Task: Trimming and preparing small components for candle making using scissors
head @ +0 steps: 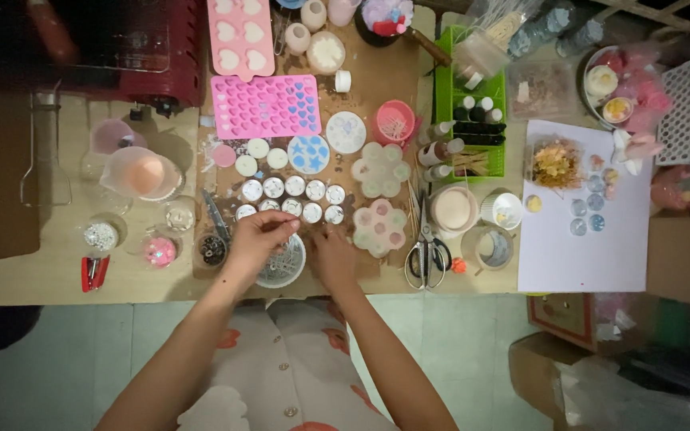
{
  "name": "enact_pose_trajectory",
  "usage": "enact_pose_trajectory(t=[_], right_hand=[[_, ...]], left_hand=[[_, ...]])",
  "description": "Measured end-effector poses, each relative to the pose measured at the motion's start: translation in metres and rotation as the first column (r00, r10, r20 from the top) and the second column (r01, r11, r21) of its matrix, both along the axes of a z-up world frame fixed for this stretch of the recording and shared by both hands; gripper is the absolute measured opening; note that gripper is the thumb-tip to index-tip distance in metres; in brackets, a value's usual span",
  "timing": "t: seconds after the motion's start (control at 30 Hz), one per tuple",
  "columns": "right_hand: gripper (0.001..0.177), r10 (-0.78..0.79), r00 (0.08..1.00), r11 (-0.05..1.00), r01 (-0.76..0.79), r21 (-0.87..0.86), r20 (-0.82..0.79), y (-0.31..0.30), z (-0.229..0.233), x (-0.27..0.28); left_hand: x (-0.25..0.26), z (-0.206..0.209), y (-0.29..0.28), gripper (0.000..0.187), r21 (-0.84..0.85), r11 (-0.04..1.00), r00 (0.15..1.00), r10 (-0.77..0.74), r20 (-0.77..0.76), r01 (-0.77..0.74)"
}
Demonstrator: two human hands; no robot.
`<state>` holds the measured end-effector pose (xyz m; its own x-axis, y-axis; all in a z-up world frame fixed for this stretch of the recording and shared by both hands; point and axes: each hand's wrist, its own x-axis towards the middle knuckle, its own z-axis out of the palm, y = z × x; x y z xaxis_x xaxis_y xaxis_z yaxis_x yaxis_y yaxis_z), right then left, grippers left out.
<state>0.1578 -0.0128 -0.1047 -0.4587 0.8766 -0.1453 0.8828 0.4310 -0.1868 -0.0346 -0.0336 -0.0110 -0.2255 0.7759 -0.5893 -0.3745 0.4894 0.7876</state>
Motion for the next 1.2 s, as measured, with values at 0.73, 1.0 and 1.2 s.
enact_pose_trajectory(t=[0.73, 1.0, 1.2], right_hand=[[0.021, -0.010, 0.997, 0.996, 0.004, 0.089, 0.070, -0.001, 0.028, -0.009], [0.013, -0.414, 0.903, 0.907, 0.397, -0.142, -0.114, -0.002, 0.020, 0.027], [0.018, -0.590, 0.675, 0.807, 0.466, -0.364, -0.443, 0.004, 0.040, 0.032]], left_hand=[[0.005, -0.004, 0.021, 0.011, -0.068, 0.941, 0.752, -0.306, -0.584, 0.330], [0.047, -0.096, 0.029, 0.009, -0.196, 0.765, 0.149, -0.355, -0.923, 0.613], [0.048, -0.073, 0.032, 0.011, -0.170, 0.730, 0.134, -0.338, -0.932, 0.663]])
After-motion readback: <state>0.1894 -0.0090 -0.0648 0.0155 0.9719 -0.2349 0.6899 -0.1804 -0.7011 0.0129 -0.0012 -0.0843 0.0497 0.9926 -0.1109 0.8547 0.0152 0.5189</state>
